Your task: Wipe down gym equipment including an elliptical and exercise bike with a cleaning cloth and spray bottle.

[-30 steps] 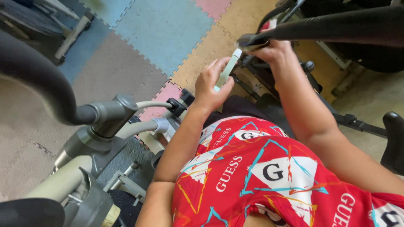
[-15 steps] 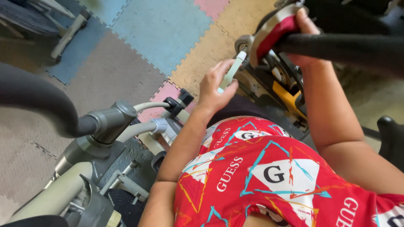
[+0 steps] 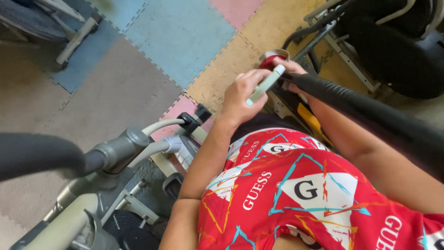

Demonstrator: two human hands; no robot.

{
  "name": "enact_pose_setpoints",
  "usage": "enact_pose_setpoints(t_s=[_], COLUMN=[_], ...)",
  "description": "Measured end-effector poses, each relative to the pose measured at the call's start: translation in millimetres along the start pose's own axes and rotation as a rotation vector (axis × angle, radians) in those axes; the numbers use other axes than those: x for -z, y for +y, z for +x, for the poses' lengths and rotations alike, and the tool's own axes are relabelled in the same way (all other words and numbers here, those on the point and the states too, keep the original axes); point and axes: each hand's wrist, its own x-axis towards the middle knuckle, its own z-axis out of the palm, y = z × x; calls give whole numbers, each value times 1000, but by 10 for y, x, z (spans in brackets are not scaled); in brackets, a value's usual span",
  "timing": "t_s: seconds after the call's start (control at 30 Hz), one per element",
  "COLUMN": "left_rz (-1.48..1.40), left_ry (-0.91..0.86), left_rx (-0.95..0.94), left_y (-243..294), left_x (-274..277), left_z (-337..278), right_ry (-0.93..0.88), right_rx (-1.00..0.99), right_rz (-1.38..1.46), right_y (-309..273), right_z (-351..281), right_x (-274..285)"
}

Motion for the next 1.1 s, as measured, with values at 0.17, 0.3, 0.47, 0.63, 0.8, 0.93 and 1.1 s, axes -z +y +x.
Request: enact_pose_setpoints(t_s=[0.17, 0.3, 0.47, 0.63, 0.8, 0.93, 1.1], left_rz=[48, 63, -28, -15, -73, -57, -36], left_ry=[-171, -244, -294, -395, -535, -698, -829], left_rx=[52, 49, -43, -84, -127, -118, -201], left_y=[-54, -31, 136, 210, 103, 31, 43], left_x=[-81, -95, 102, 194, 283, 351, 488], left_z=[151, 248, 330, 443, 621, 848, 1209], right_ry=[126, 313, 308, 216, 114, 105, 316], right_rx=[-87, -204, -310, -205, -333, -271, -350], right_rz=[337, 385, 346, 411, 596, 563, 699], right_y=[287, -130, -709, -142, 158, 408, -388], right_z=[105, -534, -1183, -530, 64, 160, -731], right_x=[371, -210, -905, -158, -206, -23, -933])
